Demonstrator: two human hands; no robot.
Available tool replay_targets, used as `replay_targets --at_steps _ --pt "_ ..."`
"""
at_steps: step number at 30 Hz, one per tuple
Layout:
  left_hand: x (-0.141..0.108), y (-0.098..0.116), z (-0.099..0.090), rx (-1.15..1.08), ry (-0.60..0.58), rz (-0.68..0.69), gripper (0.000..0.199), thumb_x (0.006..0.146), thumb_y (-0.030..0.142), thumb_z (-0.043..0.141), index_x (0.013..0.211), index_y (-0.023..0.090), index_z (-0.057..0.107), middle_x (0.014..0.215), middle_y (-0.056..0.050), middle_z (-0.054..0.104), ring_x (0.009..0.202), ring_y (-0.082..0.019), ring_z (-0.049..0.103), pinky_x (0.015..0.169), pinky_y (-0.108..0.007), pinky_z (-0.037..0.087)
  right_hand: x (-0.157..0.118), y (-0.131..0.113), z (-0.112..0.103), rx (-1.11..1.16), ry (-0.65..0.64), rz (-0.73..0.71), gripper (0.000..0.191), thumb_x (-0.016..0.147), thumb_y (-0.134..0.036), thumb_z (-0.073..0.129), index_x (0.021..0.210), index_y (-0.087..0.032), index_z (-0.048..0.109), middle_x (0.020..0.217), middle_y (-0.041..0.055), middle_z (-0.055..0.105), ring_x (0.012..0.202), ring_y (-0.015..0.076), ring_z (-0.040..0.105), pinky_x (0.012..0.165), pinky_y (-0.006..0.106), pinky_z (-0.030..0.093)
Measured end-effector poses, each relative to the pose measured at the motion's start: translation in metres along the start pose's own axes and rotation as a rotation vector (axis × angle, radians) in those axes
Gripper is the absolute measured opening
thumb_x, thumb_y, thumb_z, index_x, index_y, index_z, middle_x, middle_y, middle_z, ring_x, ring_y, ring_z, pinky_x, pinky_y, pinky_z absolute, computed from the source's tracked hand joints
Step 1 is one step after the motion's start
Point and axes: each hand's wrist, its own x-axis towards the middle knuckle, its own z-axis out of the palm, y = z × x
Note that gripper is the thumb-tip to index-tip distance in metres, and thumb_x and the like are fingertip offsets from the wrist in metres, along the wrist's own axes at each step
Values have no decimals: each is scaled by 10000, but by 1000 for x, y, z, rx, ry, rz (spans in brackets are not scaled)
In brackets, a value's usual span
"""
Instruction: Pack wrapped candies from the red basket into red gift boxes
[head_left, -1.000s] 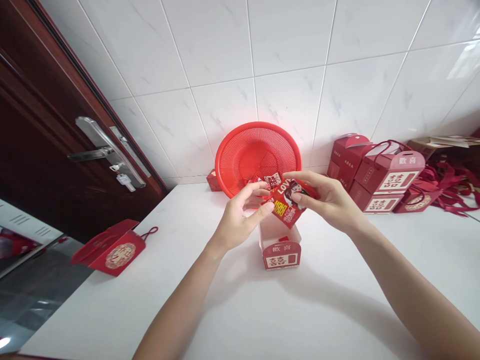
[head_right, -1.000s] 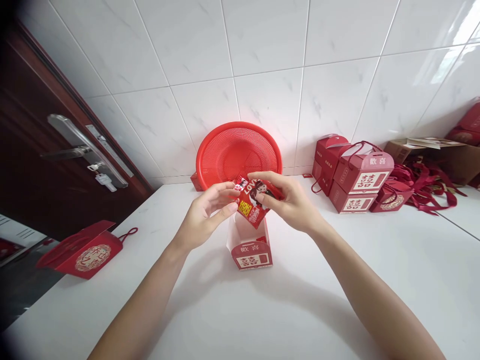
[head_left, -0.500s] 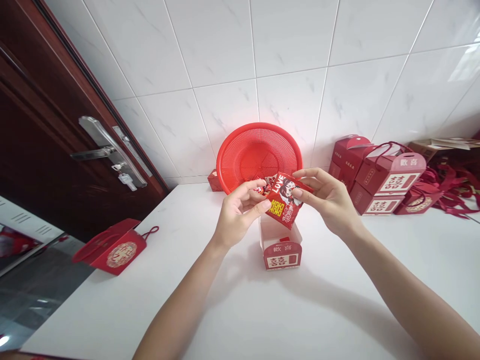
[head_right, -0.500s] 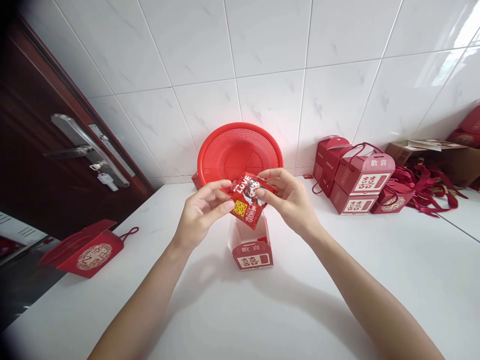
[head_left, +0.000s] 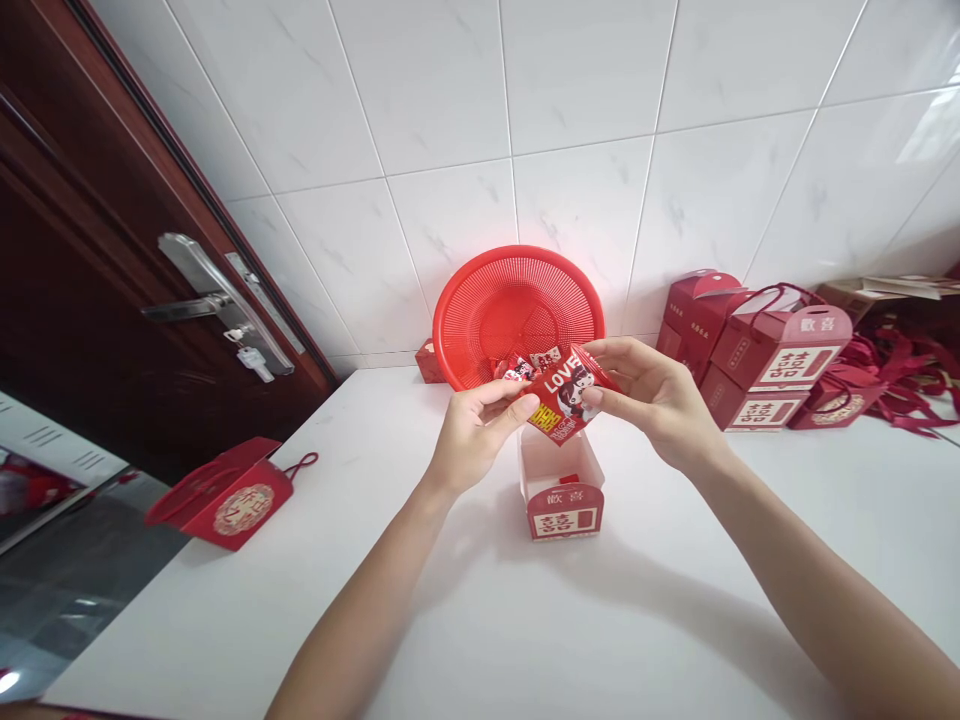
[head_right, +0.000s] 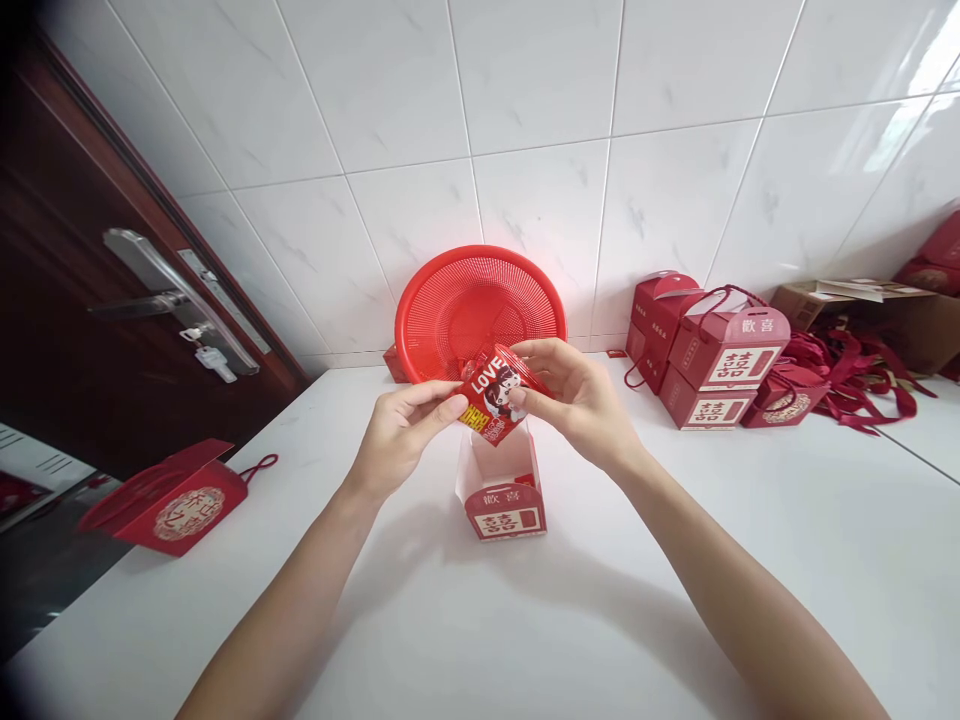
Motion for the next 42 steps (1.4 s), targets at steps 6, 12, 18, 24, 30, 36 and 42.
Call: replay_targets --at_steps 6,12,18,24,30,36,42 --pt "0 1 -4 278 -57 124 255 865 376 704 1018 189 786 989 -65 761 936 -216 684 850 -314 533 1 -5 -3 -85 15 22 207 814 -393 773 882 -204 722 895 50 752 817 189 705 722 320 586" --pt "-1 4 -2 258 -80 177 213 888 354 683 985 203 798 933 -52 746 876 -181 657 801 -281 512 1 -2 -3 -8 110 -6 207 770 -352 820 791 -199 683 783 12 707 719 139 645 660 261 540" --pt "2 4 -2 62 -125 50 229 869 382 700 951 197 807 916 -49 762 858 -187 657 795 -290 525 0 1 0 12 146 -4 225 772 -369 812 782 -203 662 766 2 678 690 130 610 630 252 517" --pt "4 0 -6 -22 -91 -13 224 856 374 719 941 187 807 898 -48 777 893 -205 694 813 -297 559 0 1 0 -43 197 -22 262 773 -421 802 780 -208 650 765 5 669 697 135 609 640 259 520" --pt "5 0 -4 -122 -114 -84 328 819 403 753 1048 168 765 1016 -76 770 951 -228 704 861 -341 572 0 2 2 -40 267 -32 282 764 -443 805 792 -212 645 772 2 676 695 134 622 635 255 533" --pt "2 1 -3 -59 -233 -164 457 730 319 841 1147 188 708 1007 -71 772 886 -219 718 872 -353 561 2 -1 -2 -31 284 -11 299 778 -472 784 820 -219 630 815 7 700 724 144 651 637 265 554" --pt "5 -1 -7 -50 -43 -67 481 749 368 816 1169 169 689 971 -81 773 872 -224 718 850 -370 569 3 -10 -12 -38 -125 233 392 792 -433 787 1062 -197 628 910 53 740 709 166 674 646 322 582"
